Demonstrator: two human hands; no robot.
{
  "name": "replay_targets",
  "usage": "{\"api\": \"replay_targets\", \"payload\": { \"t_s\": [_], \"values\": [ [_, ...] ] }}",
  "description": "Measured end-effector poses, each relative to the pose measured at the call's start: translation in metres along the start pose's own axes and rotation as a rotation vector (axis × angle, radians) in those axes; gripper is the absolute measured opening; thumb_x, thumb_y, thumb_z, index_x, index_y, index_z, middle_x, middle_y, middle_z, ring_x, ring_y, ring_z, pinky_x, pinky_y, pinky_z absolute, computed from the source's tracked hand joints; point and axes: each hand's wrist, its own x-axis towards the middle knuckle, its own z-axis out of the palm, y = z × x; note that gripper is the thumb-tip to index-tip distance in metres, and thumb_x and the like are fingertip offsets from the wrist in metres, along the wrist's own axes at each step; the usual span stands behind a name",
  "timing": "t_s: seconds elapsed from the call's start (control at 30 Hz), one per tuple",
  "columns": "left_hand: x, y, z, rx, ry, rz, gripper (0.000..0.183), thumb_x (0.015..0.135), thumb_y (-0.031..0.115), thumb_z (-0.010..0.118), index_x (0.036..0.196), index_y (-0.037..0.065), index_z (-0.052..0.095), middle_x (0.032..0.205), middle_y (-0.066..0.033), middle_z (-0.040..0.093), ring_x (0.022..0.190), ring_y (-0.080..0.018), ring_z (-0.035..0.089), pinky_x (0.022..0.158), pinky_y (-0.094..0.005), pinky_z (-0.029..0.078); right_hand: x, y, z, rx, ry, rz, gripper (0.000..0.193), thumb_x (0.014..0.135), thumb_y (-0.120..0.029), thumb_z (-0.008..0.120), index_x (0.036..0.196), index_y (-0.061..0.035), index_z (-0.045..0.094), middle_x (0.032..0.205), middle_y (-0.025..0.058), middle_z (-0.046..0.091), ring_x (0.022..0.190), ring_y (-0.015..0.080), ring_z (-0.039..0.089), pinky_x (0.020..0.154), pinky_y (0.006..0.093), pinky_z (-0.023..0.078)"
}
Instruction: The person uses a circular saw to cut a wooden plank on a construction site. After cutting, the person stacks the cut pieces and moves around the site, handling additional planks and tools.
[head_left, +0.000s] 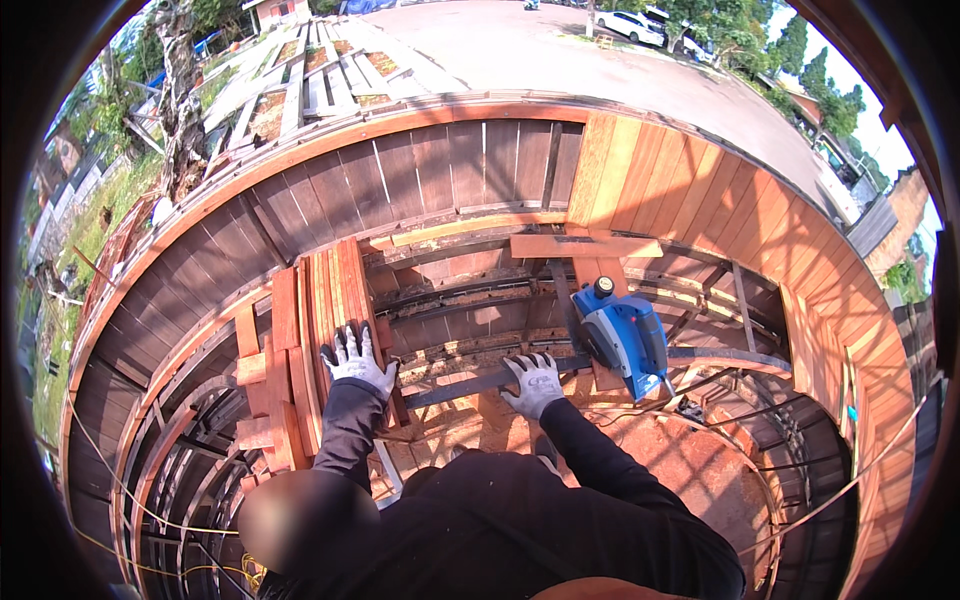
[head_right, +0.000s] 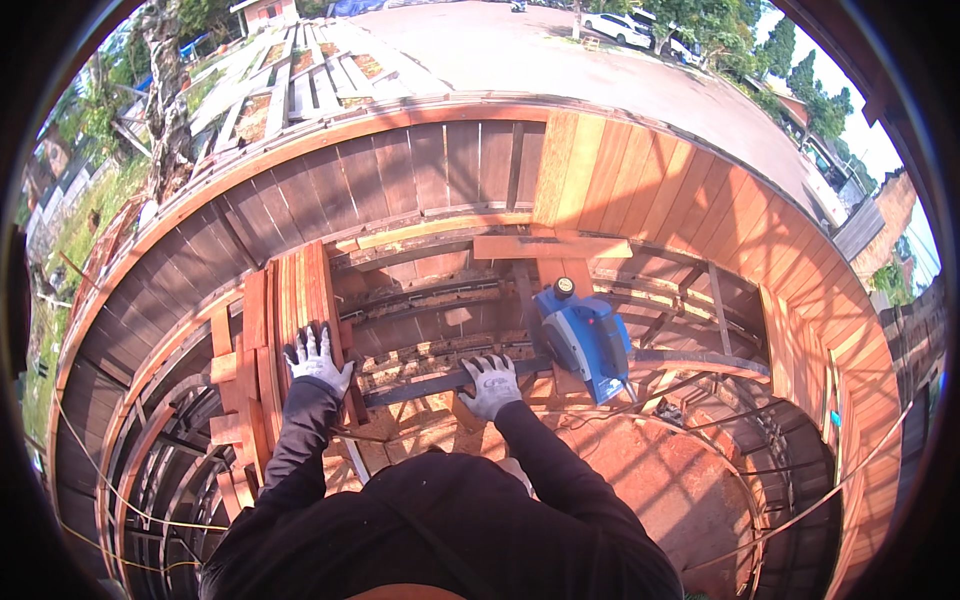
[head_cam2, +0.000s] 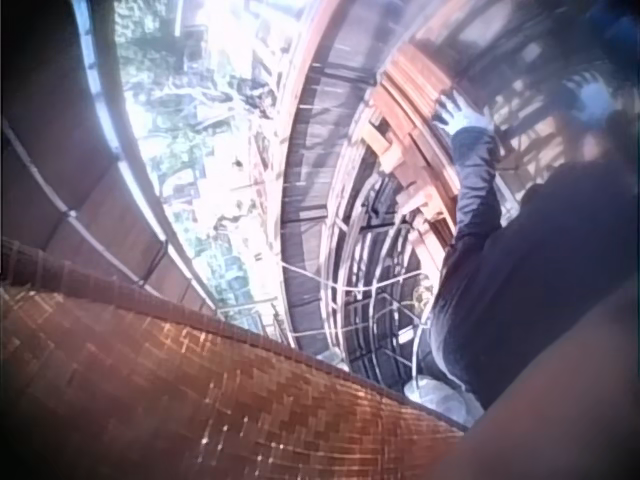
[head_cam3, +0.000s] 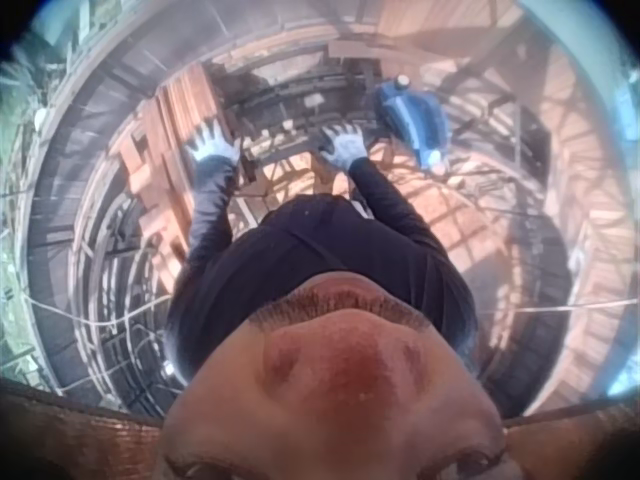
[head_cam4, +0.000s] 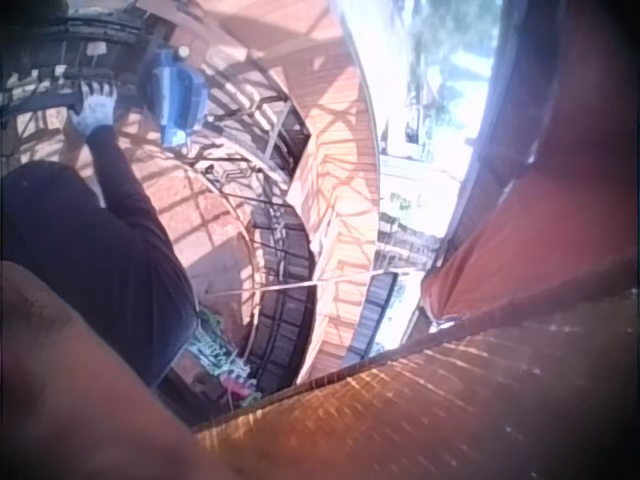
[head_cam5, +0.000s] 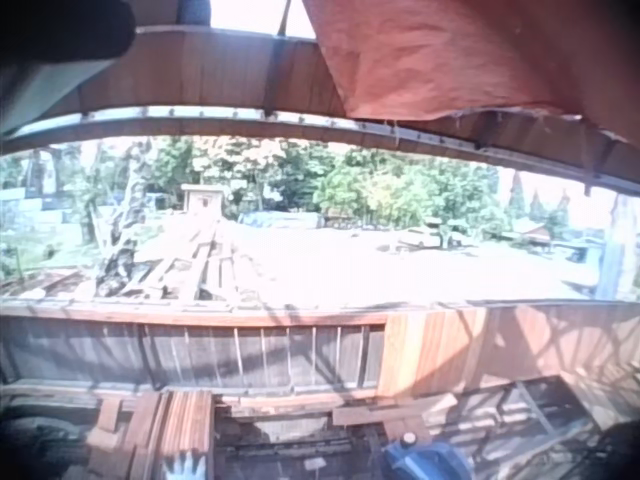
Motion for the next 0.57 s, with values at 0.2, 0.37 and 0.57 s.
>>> {"api": "replay_targets", "payload": {
  "t_s": [0.2,0.37,0.57],
  "values": [
    [0.002,-0.003,0.003,-0.003,0.0,-0.018,0.094,0.088,0.056,0.053,0.157,0.011,0.008,0.163,-0.019,0.003,0.15,-0.0392,0.005,0.116,-0.0605,-0.004,0.0,0.0,0.001,0.013,0.027,-0.011,0.07,0.083,-0.05,0.061,0.142,-0.0163,0.045,0.139,0.0117,0.049,0.132,0.0327,0.039,0.115,0.0532,0.019],
    [0.002,0.001,0.002,-0.001,-0.009,-0.021,0.094,0.089,0.059,0.051,0.157,0.01,0.008,0.163,-0.0184,0.003,0.15,-0.0384,0.004,0.115,-0.0618,-0.003,0.0,0.001,0.005,-0.003,0.028,-0.002,0.071,0.083,-0.052,0.061,0.142,-0.0179,0.044,0.139,0.0112,0.048,0.133,0.0333,0.038,0.115,0.0533,0.018],
    [0.0,0.008,-0.004,0.006,-0.038,-0.028,0.095,0.089,0.059,0.051,0.157,0.01,0.007,0.163,-0.0166,0.001,0.15,-0.0378,0.002,0.115,-0.0631,-0.003,0.001,0.0,0.003,0.0,-0.014,0.002,0.072,0.083,-0.054,0.061,0.144,-0.0193,0.042,0.141,0.0112,0.047,0.135,0.0337,0.036,0.116,0.0536,0.017]
  ]
}}
